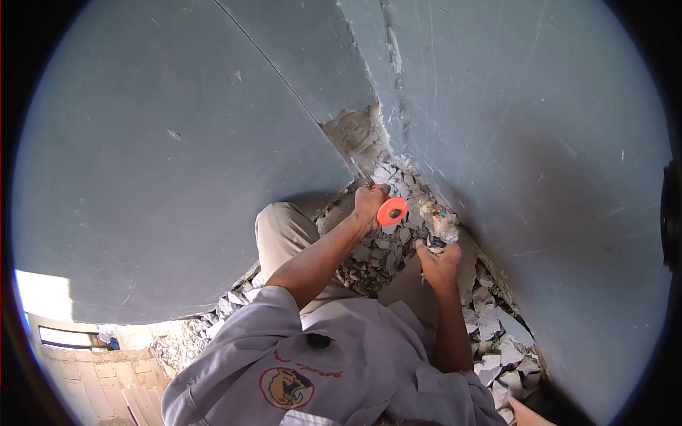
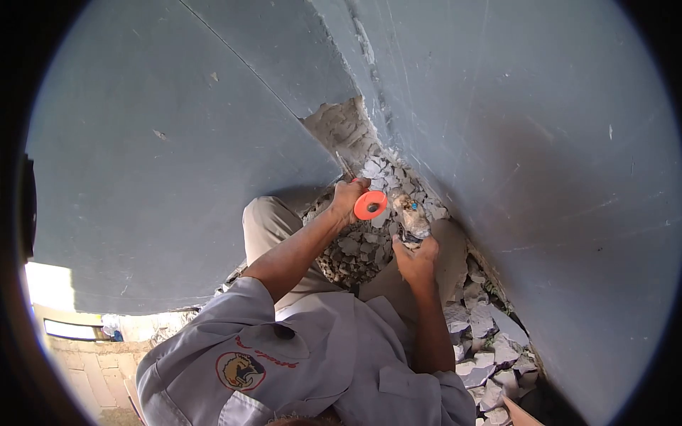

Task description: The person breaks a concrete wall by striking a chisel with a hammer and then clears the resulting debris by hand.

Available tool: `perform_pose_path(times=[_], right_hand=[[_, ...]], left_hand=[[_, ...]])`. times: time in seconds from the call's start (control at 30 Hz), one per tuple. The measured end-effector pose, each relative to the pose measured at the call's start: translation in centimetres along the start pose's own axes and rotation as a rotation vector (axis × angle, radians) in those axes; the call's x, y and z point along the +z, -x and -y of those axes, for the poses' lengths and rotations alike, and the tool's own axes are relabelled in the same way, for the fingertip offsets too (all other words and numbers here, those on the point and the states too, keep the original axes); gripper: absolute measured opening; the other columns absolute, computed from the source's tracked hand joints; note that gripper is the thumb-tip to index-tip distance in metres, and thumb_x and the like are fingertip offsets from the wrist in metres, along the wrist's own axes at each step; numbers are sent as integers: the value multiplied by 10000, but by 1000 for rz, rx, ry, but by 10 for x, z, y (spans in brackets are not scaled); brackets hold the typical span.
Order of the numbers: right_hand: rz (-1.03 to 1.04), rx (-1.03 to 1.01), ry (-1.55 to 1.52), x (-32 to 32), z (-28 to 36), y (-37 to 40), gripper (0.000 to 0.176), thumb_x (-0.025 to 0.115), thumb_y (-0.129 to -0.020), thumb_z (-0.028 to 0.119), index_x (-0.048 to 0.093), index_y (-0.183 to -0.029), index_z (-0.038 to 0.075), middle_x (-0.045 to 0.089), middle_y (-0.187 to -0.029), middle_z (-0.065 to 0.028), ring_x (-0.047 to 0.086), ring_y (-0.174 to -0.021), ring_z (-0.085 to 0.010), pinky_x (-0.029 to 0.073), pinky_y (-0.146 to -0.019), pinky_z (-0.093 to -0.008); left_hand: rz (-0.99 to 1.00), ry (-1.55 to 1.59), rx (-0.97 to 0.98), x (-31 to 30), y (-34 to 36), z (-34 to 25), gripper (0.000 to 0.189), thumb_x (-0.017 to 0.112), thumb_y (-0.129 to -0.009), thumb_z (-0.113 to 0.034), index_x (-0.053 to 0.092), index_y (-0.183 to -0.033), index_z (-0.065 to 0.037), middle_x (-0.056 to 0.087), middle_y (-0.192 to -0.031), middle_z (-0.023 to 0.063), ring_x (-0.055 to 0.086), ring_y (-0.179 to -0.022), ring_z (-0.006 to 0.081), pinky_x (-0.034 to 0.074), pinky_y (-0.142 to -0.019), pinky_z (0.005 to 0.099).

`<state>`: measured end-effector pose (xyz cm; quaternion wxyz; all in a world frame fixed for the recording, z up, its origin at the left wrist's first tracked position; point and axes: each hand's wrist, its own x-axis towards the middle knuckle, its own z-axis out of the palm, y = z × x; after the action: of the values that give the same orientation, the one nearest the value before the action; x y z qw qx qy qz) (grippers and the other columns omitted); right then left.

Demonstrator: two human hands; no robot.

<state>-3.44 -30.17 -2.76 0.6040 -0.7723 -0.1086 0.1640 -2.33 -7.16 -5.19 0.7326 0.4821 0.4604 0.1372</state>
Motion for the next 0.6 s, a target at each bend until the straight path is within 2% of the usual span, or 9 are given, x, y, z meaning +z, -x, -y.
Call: perform_pose_path(times=[0.03, 0.13, 0.27, 0.3, 0.43, 0.5, 0.53, 0.57, 0.6], right_hand=[[-10, -88, 9, -2, -3, -1, 435, 811, -791, 121, 617, -1151, -26, 628, -1100, -158, 629, -936, -242, 504, -846, -378], [32, -174, -243, -12, 2, -7, 439, 778, -804, 25, 586, -1195, -30, 630, -1119, -113, 623, -942, -185, 504, -844, -320], [-131, -440, -221, -29, 35, -9, 521, 763, -791, -27, 539, -1261, -37, 614, -1036, -63, 599, -893, -145, 495, -807, -277], [-145, -365, -267, -35, 49, 0, 306, 693, -858, 19, 586, -1136, -51, 639, -1056, -140, 625, -965, -223, 507, -882, -360], [-150, -920, -832, -31, 92, -18, 53, 529, -928, -10, 556, -974, -4, 607, -990, -170, 596, -829, -236, 535, -828, -451], [-239, -910, -837, 3, 66, -35, 76, 568, -936, 32, 583, -1005, 4, 609, -1022, -189, 620, -845, -255, 530, -834, -438], [-170, -563, -256, 14, 26, -29, 166, 641, -889, 83, 607, -1024, -8, 626, -992, -186, 648, -861, -260, 531, -810, -407], [-116, -507, -42, 39, 6, -49, 231, 694, -813, 102, 633, -992, -30, 652, -924, -169, 665, -835, -223, 530, -750, -358], [138, -166, -119, 37, 6, -50, 241, 713, -791, 100, 636, -976, -34, 660, -898, -168, 659, -799, -219, 530, -721, -351]], left_hand=[[-27, 55, -16, 4, 1, -2, 169, 648, -887, -25, 617, -731, 30, 600, -677, 98, 594, -521, 186, 486, -441, 367], [18, 139, 20, 3, -8, -18, 167, 621, -943, -76, 607, -932, 91, 602, -774, 131, 644, -590, 228, 559, -481, 393], [-35, 248, 13, 9, -10, -50, 156, 609, -949, -85, 590, -949, 70, 615, -849, 138, 661, -660, 250, 593, -536, 434], [-91, 322, -31, 18, -1, -62, 105, 627, -909, -25, 594, -836, 43, 596, -788, 122, 646, -629, 225, 554, -495, 403], [-123, 381, -2, 26, -25, -60, 76, 618, -879, -23, 590, -821, 17, 582, -768, 99, 617, -608, 218, 526, -500, 395], [-150, 380, 4, 24, -29, -58, 75, 619, -877, -23, 588, -819, 14, 577, -765, 97, 612, -607, 219, 517, -498, 397], [-153, 376, 7, 27, -32, -58, 75, 619, -876, -23, 588, -818, 12, 575, -763, 96, 610, -607, 219, 512, -496, 397], [-88, 373, -2, 23, -38, -52, 73, 592, -904, -38, 583, -868, 25, 588, -801, 112, 630, -640, 233, 547, -526, 408], [-28, 365, -17, 10, -46, -41, 93, 565, -933, -53, 578, -919, 38, 600, -838, 127, 651, -673, 246, 582, -556, 419]])
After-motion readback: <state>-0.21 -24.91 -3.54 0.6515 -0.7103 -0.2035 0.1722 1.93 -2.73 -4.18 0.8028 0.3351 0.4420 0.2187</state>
